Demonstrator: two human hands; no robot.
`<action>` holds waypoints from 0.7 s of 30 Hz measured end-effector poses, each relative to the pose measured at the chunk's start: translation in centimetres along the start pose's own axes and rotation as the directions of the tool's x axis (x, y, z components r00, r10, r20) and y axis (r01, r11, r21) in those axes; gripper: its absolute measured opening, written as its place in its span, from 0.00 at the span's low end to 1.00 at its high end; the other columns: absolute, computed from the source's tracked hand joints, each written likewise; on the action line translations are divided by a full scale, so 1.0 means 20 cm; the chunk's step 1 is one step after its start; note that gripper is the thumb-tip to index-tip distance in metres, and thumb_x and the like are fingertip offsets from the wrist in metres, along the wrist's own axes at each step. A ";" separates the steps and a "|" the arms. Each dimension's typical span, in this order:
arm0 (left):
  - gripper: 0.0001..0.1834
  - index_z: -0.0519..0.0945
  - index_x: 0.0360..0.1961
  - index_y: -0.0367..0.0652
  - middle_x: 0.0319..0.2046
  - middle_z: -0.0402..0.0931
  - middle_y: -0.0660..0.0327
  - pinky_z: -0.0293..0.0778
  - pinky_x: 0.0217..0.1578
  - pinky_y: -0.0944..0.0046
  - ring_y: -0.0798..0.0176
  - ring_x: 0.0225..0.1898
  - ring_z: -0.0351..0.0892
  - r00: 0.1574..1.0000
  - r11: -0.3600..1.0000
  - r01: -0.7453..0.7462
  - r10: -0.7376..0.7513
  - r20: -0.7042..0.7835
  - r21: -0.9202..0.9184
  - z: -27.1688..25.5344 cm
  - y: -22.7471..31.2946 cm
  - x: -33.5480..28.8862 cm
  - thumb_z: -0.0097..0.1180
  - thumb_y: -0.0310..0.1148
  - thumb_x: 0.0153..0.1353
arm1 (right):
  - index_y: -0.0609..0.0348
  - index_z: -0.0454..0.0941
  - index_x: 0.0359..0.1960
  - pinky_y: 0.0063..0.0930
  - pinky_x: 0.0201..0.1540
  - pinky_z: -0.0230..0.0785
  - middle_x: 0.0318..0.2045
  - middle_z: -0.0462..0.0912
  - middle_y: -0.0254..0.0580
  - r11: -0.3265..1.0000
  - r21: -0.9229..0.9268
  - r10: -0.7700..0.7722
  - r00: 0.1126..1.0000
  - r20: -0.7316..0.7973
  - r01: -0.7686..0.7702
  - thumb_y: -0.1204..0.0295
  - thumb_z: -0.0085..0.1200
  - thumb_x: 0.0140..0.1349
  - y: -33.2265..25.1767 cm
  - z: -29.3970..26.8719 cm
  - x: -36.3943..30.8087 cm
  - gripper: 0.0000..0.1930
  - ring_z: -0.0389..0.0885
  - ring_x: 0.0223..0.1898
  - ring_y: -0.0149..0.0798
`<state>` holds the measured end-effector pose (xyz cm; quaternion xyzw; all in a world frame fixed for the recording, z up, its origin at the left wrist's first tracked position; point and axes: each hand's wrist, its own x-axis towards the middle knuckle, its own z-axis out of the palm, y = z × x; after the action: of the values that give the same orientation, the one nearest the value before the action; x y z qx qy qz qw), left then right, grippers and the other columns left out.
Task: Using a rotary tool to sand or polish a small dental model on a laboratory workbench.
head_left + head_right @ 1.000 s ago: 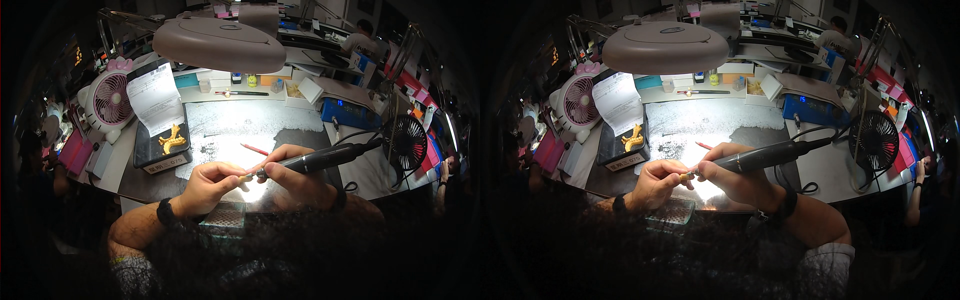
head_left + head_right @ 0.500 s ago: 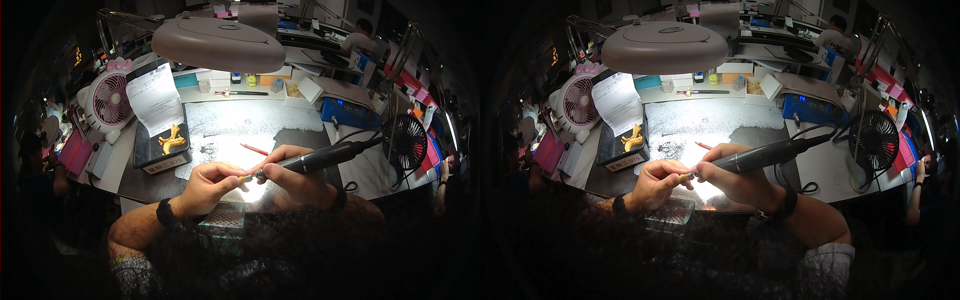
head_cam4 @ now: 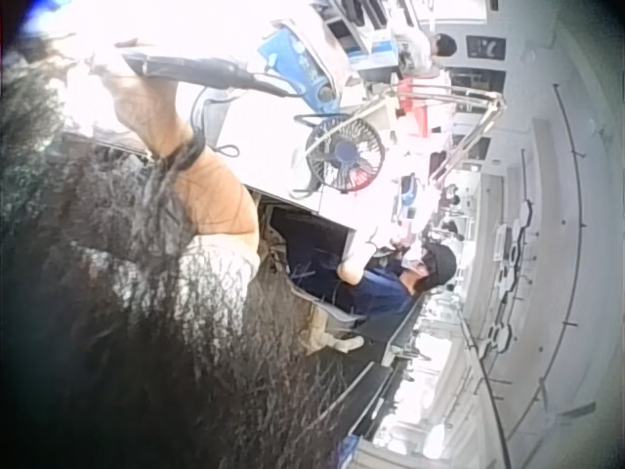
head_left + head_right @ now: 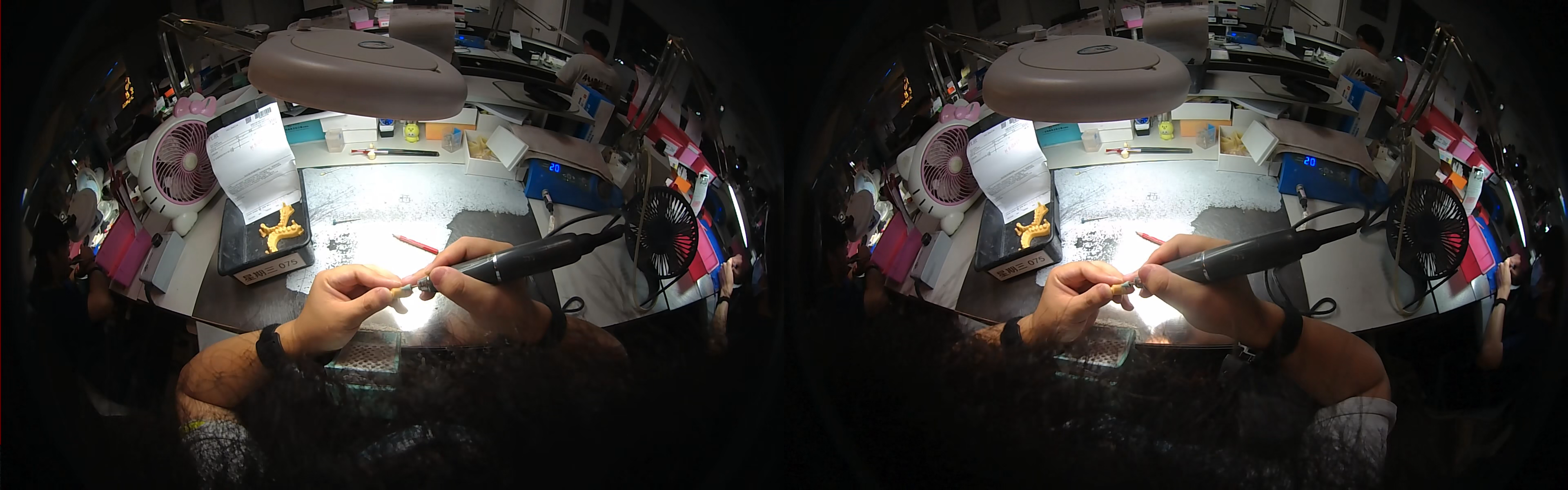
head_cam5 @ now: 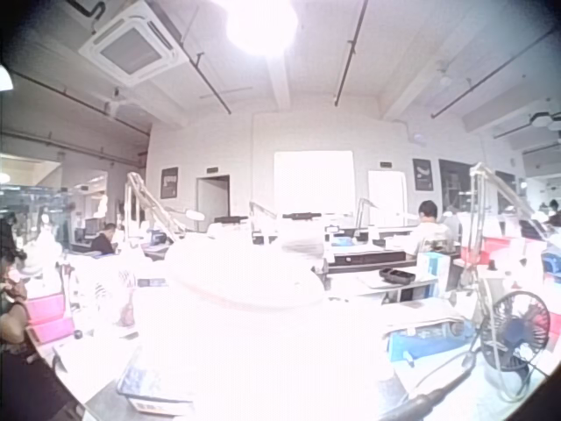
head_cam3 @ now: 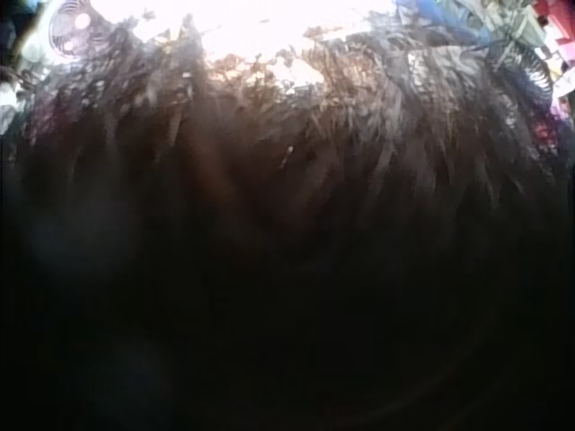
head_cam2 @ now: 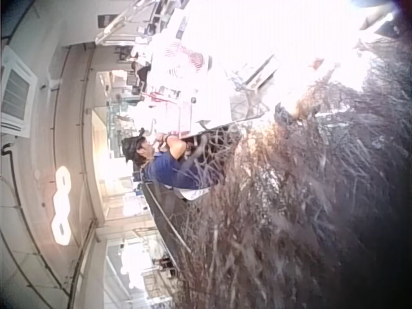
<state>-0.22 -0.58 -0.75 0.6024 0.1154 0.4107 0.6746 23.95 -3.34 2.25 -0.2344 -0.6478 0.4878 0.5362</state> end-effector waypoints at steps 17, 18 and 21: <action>0.08 0.82 0.47 0.32 0.49 0.83 0.50 0.81 0.53 0.57 0.59 0.49 0.84 1.000 1.000 0.005 -0.005 -0.007 -0.031 -0.01 -0.01 0.00 0.58 0.24 0.71 | 0.67 0.81 0.39 0.19 0.38 0.79 0.32 0.88 0.41 0.999 0.038 -0.001 1.000 -0.002 0.001 0.75 0.61 0.68 0.00 0.00 0.00 0.06 0.86 0.34 0.27; 0.08 0.81 0.47 0.32 0.49 0.83 0.50 0.81 0.53 0.57 0.59 0.49 0.84 1.000 0.999 0.000 0.000 -0.005 -0.035 -0.01 -0.01 -0.01 0.58 0.24 0.71 | 0.67 0.82 0.39 0.19 0.37 0.78 0.32 0.88 0.41 1.000 0.025 0.004 1.000 0.010 -0.004 0.75 0.62 0.68 -0.01 0.00 0.00 0.06 0.86 0.33 0.26; 0.07 0.81 0.47 0.32 0.49 0.83 0.50 0.81 0.53 0.57 0.59 0.49 0.84 1.000 0.999 -0.006 0.006 0.000 -0.042 -0.01 -0.01 -0.01 0.58 0.24 0.71 | 0.67 0.82 0.39 0.18 0.36 0.77 0.31 0.88 0.40 1.000 0.006 0.003 1.000 0.012 -0.003 0.74 0.62 0.68 0.00 0.00 0.00 0.06 0.85 0.33 0.25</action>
<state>-0.35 -0.50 -1.11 0.5887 0.1051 0.4149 0.6858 23.93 -3.37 2.26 -0.2308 -0.6489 0.4919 0.5326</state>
